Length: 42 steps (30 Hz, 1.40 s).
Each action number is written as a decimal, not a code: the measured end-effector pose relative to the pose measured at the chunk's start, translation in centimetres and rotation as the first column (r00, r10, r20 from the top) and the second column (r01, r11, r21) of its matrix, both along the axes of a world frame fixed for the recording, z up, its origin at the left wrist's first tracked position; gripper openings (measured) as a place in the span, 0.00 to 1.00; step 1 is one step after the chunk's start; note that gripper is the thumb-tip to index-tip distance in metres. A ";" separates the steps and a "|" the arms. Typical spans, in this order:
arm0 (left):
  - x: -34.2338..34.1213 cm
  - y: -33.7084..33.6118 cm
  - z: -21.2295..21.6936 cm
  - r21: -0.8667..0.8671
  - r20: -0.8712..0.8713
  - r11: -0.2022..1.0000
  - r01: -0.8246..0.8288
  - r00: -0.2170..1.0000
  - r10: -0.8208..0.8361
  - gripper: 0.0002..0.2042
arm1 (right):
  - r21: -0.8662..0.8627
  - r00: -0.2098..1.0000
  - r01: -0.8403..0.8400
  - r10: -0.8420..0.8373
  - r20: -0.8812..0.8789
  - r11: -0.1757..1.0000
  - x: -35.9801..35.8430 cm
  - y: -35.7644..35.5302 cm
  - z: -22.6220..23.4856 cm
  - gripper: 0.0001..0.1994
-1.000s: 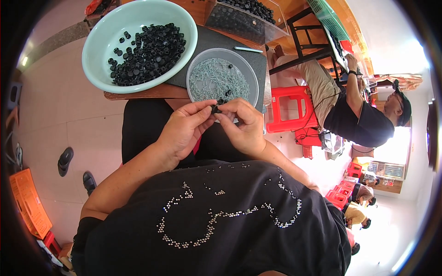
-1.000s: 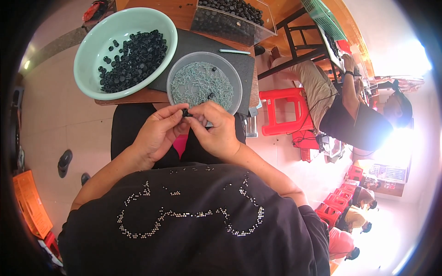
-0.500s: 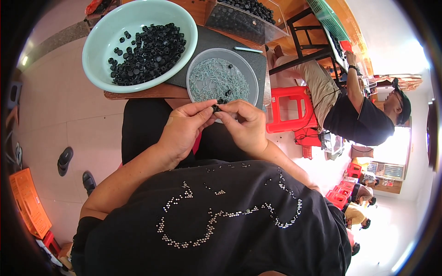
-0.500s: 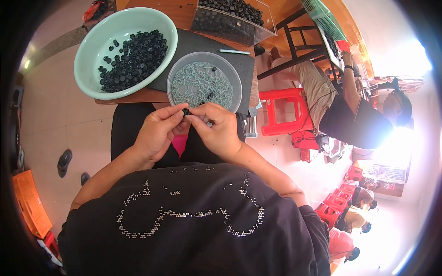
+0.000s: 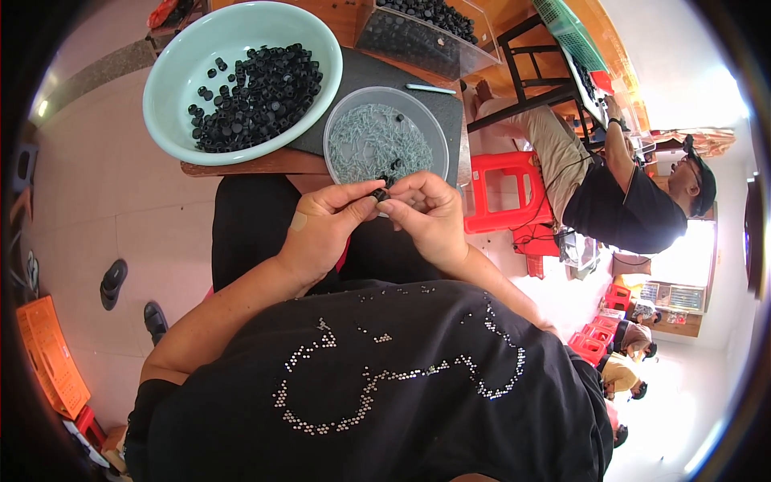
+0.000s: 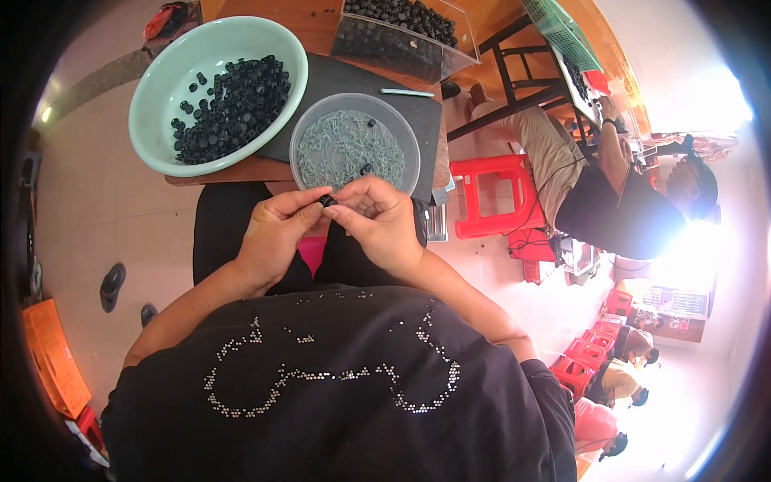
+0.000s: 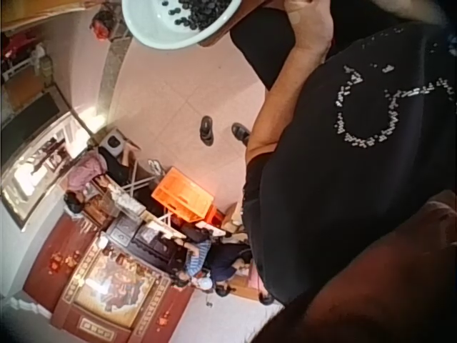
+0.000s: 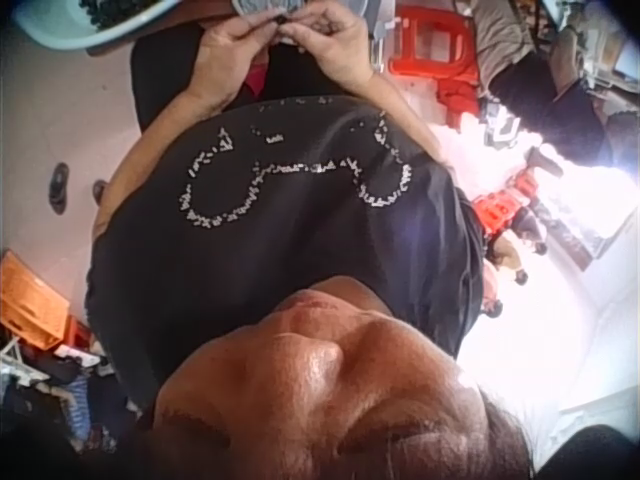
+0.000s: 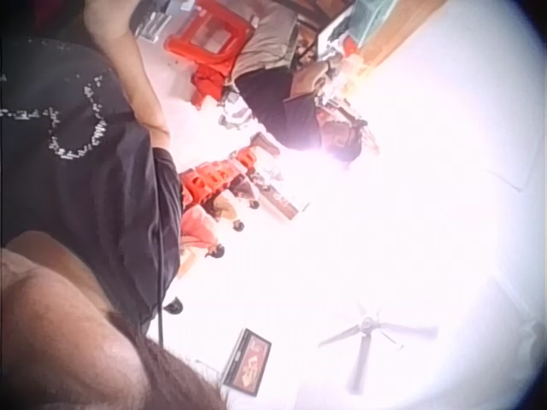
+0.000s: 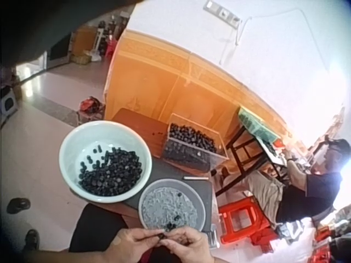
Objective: The person inserts metal pins into plastic caps by hand, dumps plastic caps from a basin into a round container, and attaches more pins to plastic caps.
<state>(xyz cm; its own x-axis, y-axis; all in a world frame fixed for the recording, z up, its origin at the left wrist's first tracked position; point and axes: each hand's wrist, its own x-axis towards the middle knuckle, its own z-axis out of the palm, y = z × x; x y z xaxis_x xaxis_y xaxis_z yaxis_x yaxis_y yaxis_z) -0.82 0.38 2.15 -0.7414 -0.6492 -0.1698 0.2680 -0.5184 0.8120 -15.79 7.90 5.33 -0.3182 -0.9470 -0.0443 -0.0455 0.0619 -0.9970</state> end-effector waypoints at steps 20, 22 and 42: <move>0.2 0.7 0.2 -0.442 0.047 0.886 -0.144 0.982 0.183 0.13 | -0.115 0.978 0.008 0.017 0.210 0.993 0.9 0.1 -1.0 0.07; 0.3 0.7 0.1 -0.503 0.050 0.850 -0.159 0.976 0.212 0.13 | -0.091 0.968 -0.019 0.041 0.246 0.996 0.6 0.2 -1.0 0.07; 0.2 1.6 0.7 -0.652 0.089 0.735 -0.187 0.944 0.319 0.17 | -0.157 0.989 -0.070 0.089 0.120 0.985 1.1 0.0 -2.2 0.08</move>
<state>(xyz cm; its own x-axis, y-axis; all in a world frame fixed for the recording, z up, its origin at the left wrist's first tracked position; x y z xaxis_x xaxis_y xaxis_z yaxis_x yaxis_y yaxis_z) -0.62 1.95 2.85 -0.5316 -0.8152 0.2297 0.1281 0.1907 0.9732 -14.73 7.91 3.14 -0.2426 -0.9678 0.0667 0.0828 -0.0892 -0.9926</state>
